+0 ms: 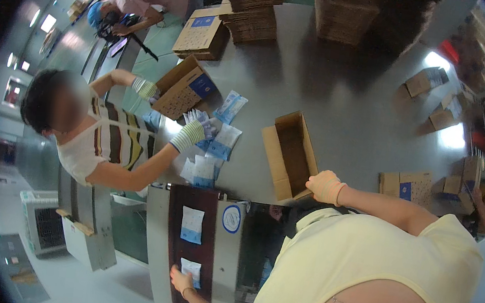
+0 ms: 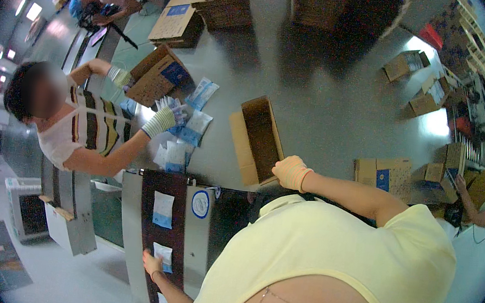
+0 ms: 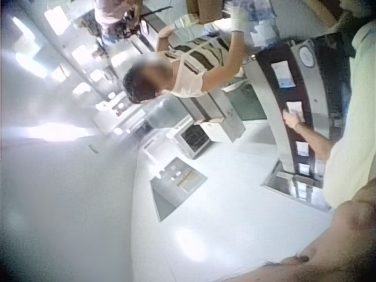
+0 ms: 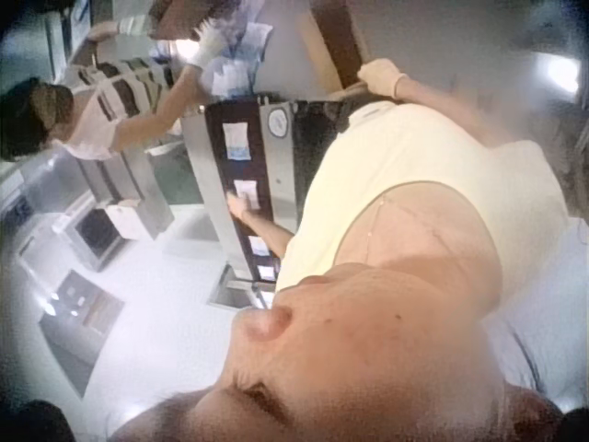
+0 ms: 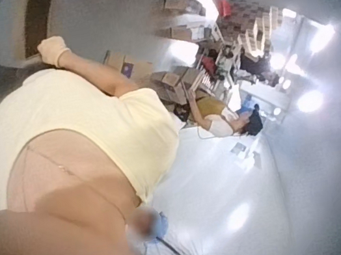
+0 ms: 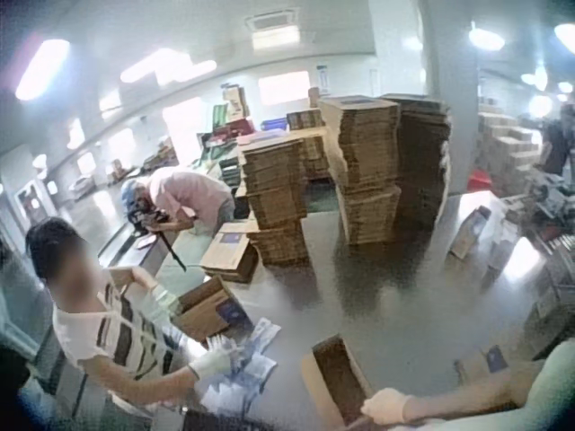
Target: The person packs small blue and white packets into cardboard boxes on a metal table. They repeatedly pick up packets, place them into the boxes, and then close the boxes. Other workers are visible in the background performing similar tasks.
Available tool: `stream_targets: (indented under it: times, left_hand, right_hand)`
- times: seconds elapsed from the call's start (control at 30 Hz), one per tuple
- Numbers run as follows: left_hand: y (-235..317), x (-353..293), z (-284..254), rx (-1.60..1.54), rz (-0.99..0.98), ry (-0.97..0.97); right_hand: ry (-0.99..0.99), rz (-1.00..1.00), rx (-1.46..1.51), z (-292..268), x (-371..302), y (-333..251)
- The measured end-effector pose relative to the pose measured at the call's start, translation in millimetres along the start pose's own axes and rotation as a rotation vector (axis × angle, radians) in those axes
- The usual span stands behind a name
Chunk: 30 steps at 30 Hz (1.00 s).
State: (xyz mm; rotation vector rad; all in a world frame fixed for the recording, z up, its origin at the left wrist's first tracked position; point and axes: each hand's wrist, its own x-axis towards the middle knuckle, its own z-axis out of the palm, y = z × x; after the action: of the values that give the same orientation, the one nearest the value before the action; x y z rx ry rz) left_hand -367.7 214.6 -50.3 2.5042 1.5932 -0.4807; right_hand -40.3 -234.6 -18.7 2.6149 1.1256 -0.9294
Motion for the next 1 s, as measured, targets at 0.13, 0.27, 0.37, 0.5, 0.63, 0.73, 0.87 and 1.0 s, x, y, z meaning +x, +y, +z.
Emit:
stream_targets:
  times: [0.13, 0.27, 0.37, 0.5, 0.63, 0.73, 0.87, 1.0]
  left_hand:
    - [-19, 40, 22, 0.183, 0.105, -0.210]
    - [45, 102, 8, -0.562, 0.456, -0.108]
    - [180, 117, -38, -0.845, 0.527, -0.115]
    - [292, 151, -32, -0.656, 0.497, -0.326]
    - [324, 178, 47, -0.287, 0.518, -0.209]
    - [383, 114, 59, -0.262, 0.617, -0.202]
    - [459, -22, 75, -0.007, 0.906, -0.051]
    - [496, -105, 90, 0.257, 1.036, 0.059]
  right_hand:
    - [0.059, -0.021, 0.002, 5, 4, -3]
    - [0.011, -0.004, 0.052, 2, 12, -2]
    - [-0.010, 0.017, 0.056, -1, 9, 1]
    - [-0.022, 0.017, 0.045, -10, 12, -3]
    - [-0.060, 0.103, 0.066, -16, 4, 0]
    - [0.036, 0.217, 0.239, 21, -25, 28]
    - [0.039, 0.275, 0.258, 34, -50, 46]
    - [0.080, 0.337, 0.278, 32, -64, 44]
